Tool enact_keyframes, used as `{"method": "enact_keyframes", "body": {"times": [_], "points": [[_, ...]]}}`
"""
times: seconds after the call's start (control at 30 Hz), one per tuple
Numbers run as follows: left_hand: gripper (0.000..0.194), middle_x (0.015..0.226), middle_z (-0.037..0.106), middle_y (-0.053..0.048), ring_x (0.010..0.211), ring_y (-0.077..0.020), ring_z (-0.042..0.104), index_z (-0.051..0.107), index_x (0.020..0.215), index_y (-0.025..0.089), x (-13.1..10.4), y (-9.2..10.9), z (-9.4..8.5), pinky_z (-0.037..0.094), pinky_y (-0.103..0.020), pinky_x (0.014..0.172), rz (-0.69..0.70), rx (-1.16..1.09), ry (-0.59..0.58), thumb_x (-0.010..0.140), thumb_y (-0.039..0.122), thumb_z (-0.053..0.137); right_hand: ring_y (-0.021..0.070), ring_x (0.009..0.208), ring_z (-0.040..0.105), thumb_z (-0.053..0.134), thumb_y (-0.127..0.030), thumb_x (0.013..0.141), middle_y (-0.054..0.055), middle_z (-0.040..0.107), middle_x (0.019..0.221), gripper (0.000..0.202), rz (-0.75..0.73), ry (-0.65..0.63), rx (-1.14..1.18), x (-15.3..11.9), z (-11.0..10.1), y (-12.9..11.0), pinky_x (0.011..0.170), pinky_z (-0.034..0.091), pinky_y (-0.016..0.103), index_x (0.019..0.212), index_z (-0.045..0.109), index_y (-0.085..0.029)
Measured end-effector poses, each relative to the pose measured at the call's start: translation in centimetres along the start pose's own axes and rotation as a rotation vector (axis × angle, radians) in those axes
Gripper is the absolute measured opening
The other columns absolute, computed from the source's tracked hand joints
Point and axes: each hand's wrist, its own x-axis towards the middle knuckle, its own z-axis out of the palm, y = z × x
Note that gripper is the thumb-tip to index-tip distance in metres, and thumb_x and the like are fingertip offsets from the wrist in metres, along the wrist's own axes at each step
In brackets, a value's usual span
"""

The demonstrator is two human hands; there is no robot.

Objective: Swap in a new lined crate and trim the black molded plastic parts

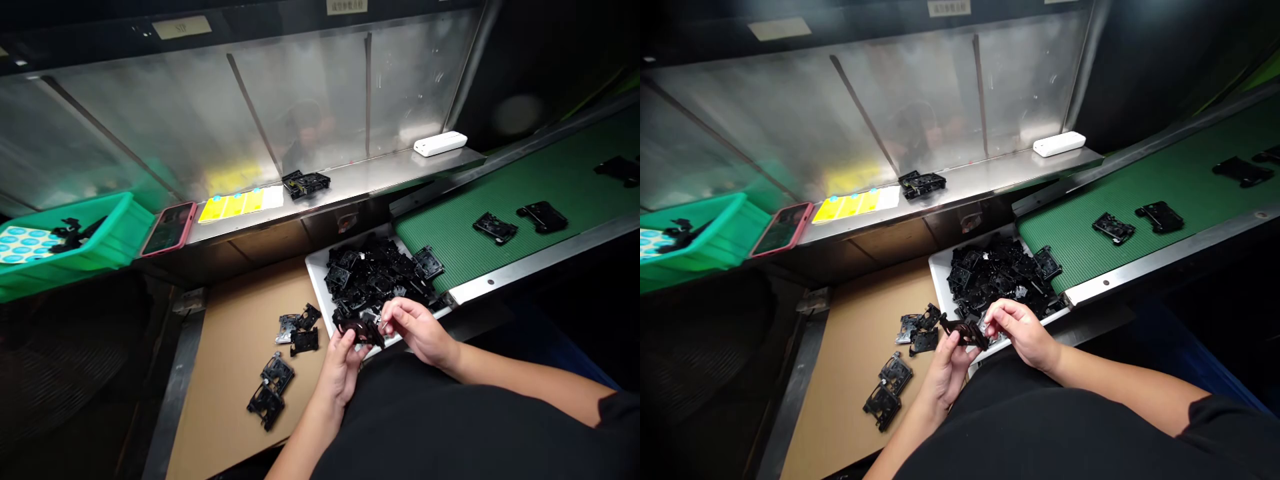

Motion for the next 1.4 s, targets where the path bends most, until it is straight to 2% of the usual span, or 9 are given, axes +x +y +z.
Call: {"method": "enact_keyframes", "body": {"times": [0.17,0.37,0.57,0.7,0.87,0.97,1.07,1.23,1.4], "points": [[0.042,0.120,0.069,-0.007,0.105,-0.0200,0.065,0.069,0.115,0.021,-0.9,1.6,0.7,0.053,-0.031,0.092,0.232,0.100,0.031,0.076,0.027,0.082,0.0152,0.076,0.062,0.058,-0.033,0.102,0.004,0.064,0.083,0.022,-0.043,-0.111,-0.100,-0.3,-0.4,-0.4,0.071,0.049,0.028,0.093,0.071,-0.017],[0.033,0.112,0.070,-0.008,0.087,-0.0154,0.065,0.068,0.116,0.018,-1.7,2.9,1.7,0.052,-0.024,0.069,-0.076,0.150,-0.070,0.085,0.028,0.072,0.0116,0.064,0.057,0.059,-0.034,0.102,0.002,0.060,0.078,0.023,-0.001,-0.167,-0.207,-0.5,-0.6,-0.3,0.062,0.048,0.026,0.093,0.071,-0.017],[0.067,0.143,0.061,-0.008,0.112,-0.0212,0.065,0.050,0.144,0.030,-3.0,3.5,1.1,0.052,-0.034,0.092,-0.173,-0.084,-0.210,0.081,0.020,0.070,0.0096,0.061,0.054,0.064,-0.038,0.098,0.001,0.059,0.076,0.025,0.162,-0.084,-0.050,-0.3,-0.6,0.1,0.050,0.045,0.019,0.088,0.070,-0.016],[0.071,0.136,0.065,-0.009,0.114,-0.0229,0.066,0.036,0.155,0.033,-3.1,2.3,1.2,0.052,-0.037,0.095,-0.041,-0.032,-0.127,0.091,0.035,0.067,0.0094,0.060,0.053,0.066,-0.040,0.096,0.001,0.058,0.076,0.025,0.245,-0.118,0.079,-0.6,-0.4,0.0,0.044,0.042,0.016,0.088,0.068,-0.016],[0.067,0.105,0.074,-0.010,0.094,-0.0248,0.071,0.048,0.148,0.022,-3.0,2.1,2.0,0.056,-0.037,0.086,-0.028,0.015,0.011,0.095,0.063,0.051,0.0082,0.053,0.053,0.064,-0.042,0.098,0.001,0.059,0.078,0.029,0.180,-0.216,-0.066,-0.6,0.3,-0.5,0.042,0.040,0.018,0.089,0.070,-0.016],[0.069,0.100,0.074,-0.009,0.088,-0.0236,0.071,0.050,0.146,0.023,-3.3,2.4,2.1,0.056,-0.035,0.080,-0.072,0.029,0.000,0.094,0.068,0.045,0.0109,0.067,0.058,0.060,-0.038,0.101,0.002,0.061,0.083,0.026,-0.009,-0.097,-0.324,-0.1,0.9,-1.2,0.063,0.051,0.024,0.091,0.072,-0.017],[0.080,0.097,0.075,-0.010,0.087,-0.0245,0.071,0.049,0.147,0.022,-3.5,2.0,1.7,0.057,-0.036,0.078,-0.094,0.061,-0.039,0.090,0.077,0.040,0.0156,0.080,0.061,0.058,-0.039,0.101,0.004,0.063,0.084,0.027,-0.067,-0.062,-0.444,0.5,1.6,-1.7,0.076,0.053,0.030,0.092,0.072,-0.018],[0.092,0.098,0.075,-0.014,0.095,-0.0297,0.071,0.058,0.139,0.021,-3.4,1.5,1.2,0.058,-0.041,0.082,-0.077,0.096,-0.054,0.082,0.088,0.031,0.0187,0.081,0.063,0.058,-0.044,0.100,0.006,0.066,0.088,0.029,-0.113,-0.080,-0.480,0.6,2.7,-2.0,0.070,0.057,0.032,0.091,0.072,-0.020],[0.087,0.104,0.075,-0.015,0.100,-0.0329,0.070,0.065,0.131,0.021,-3.6,2.2,2.1,0.058,-0.047,0.087,-0.099,0.087,-0.037,0.083,0.087,0.034,0.0128,0.065,0.062,0.056,-0.041,0.101,0.009,0.070,0.101,0.029,-0.099,-0.195,-0.471,0.4,3.7,-2.4,0.058,0.056,0.027,0.094,0.073,-0.018]]}}
